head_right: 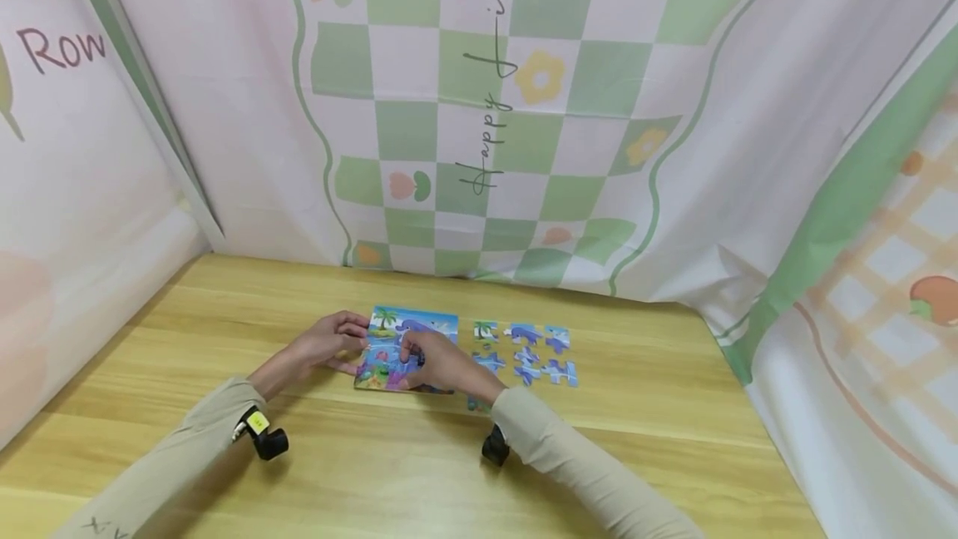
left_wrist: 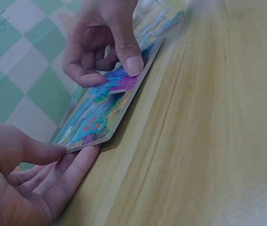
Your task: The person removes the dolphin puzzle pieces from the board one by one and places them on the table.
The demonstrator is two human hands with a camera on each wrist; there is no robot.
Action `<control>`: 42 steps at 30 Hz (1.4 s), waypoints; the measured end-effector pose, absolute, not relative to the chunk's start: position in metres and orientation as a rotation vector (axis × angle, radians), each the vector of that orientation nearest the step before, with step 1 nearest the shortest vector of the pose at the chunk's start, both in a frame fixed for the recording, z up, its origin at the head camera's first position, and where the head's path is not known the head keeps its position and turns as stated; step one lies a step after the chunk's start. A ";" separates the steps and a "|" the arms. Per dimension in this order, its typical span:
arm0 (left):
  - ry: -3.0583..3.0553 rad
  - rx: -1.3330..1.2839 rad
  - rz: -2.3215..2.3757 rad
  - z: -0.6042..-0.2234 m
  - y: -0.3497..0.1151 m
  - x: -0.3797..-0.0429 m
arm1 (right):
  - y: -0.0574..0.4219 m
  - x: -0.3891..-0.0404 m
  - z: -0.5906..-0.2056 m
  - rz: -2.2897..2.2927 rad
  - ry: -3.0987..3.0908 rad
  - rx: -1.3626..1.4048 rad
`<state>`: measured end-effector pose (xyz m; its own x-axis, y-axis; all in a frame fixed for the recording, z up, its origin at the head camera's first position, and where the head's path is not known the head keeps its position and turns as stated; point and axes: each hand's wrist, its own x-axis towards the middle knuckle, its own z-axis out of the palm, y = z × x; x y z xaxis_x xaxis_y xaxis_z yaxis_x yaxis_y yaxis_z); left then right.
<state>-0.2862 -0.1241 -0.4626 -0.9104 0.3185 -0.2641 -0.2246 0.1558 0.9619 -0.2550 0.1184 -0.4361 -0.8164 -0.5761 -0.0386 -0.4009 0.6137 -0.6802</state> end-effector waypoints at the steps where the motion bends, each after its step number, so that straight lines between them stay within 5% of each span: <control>1: 2.030 0.089 1.810 -0.462 -0.124 -0.287 | 0.118 -0.254 -0.436 -1.011 2.584 -0.813; 12: 2.032 0.104 1.809 -0.463 -0.124 -0.286 | 0.120 -0.252 -0.438 -1.152 2.536 -0.868; 25: 2.017 0.099 1.819 -0.463 -0.123 -0.286 | 0.141 -0.254 -0.436 -1.428 2.327 -0.610; 42: 2.105 0.099 1.795 -0.456 -0.121 -0.282 | 0.212 -0.245 -0.425 -1.471 2.331 -0.480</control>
<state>-0.2817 -0.1208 -0.4562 -0.9286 0.2890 -0.2329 -0.1844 0.1853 0.9652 -0.2452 0.2124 -0.4245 -0.8845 -0.4545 -0.1055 -0.1003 0.4061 -0.9083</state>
